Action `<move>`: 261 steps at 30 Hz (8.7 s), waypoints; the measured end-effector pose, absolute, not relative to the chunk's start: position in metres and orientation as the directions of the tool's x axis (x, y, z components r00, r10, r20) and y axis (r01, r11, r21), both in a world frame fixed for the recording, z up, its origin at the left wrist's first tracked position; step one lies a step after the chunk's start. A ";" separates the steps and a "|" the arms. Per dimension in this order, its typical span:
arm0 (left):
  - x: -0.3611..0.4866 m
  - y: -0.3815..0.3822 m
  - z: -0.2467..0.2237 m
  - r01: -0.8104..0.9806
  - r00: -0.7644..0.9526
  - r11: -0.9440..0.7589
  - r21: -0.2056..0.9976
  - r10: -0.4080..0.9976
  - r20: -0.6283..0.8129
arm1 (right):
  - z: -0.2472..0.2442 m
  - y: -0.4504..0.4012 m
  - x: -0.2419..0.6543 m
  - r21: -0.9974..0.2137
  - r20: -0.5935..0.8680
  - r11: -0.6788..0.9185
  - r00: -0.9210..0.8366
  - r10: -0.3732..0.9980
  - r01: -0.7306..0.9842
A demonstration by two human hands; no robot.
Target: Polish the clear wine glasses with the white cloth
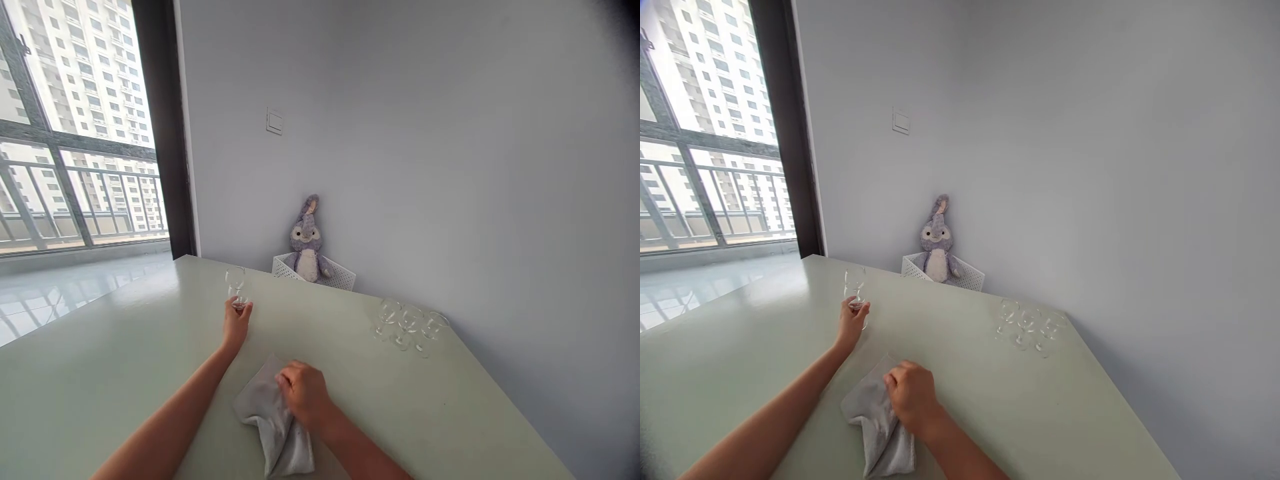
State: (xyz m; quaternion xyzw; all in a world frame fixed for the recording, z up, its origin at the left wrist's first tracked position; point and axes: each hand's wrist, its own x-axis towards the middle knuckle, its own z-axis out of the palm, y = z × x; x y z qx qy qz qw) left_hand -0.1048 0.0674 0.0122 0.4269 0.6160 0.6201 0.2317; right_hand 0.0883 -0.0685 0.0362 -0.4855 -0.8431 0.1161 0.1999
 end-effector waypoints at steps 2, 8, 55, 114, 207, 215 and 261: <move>-0.091 0.064 0.015 0.253 -0.497 -0.179 0.951 0.819 0.287 | 0.045 -0.073 0.091 -0.433 0.253 0.528 -0.463 0.849 0.731; -0.075 0.053 0.010 0.316 -0.457 -0.236 0.919 0.811 0.366 | 0.029 -0.096 0.073 -0.142 0.155 0.686 -0.668 0.728 0.714; -0.009 -0.011 0.037 0.047 0.290 -0.135 0.990 0.950 0.116 | 0.076 -0.001 0.209 -0.596 0.115 -0.054 0.152 0.982 0.801; -0.036 -0.025 0.108 0.478 0.740 -0.610 0.632 0.667 0.084 | 0.119 -0.074 0.165 -0.965 -0.057 0.088 -0.526 0.848 0.246; 0.024 -0.040 0.080 0.292 0.235 -0.486 0.824 0.872 0.431 | 0.087 -0.042 0.139 -0.899 0.051 0.052 0.014 0.999 -0.434; 0.001 -0.033 0.105 -0.256 0.472 0.066 0.964 0.879 0.065 | 0.096 -0.056 0.131 -0.988 0.023 -0.032 -0.358 0.933 -0.148; 0.012 -0.053 0.054 -0.052 0.312 -0.436 0.898 0.847 0.430 | 0.037 -0.052 0.152 -0.489 0.413 0.307 -0.093 0.906 0.816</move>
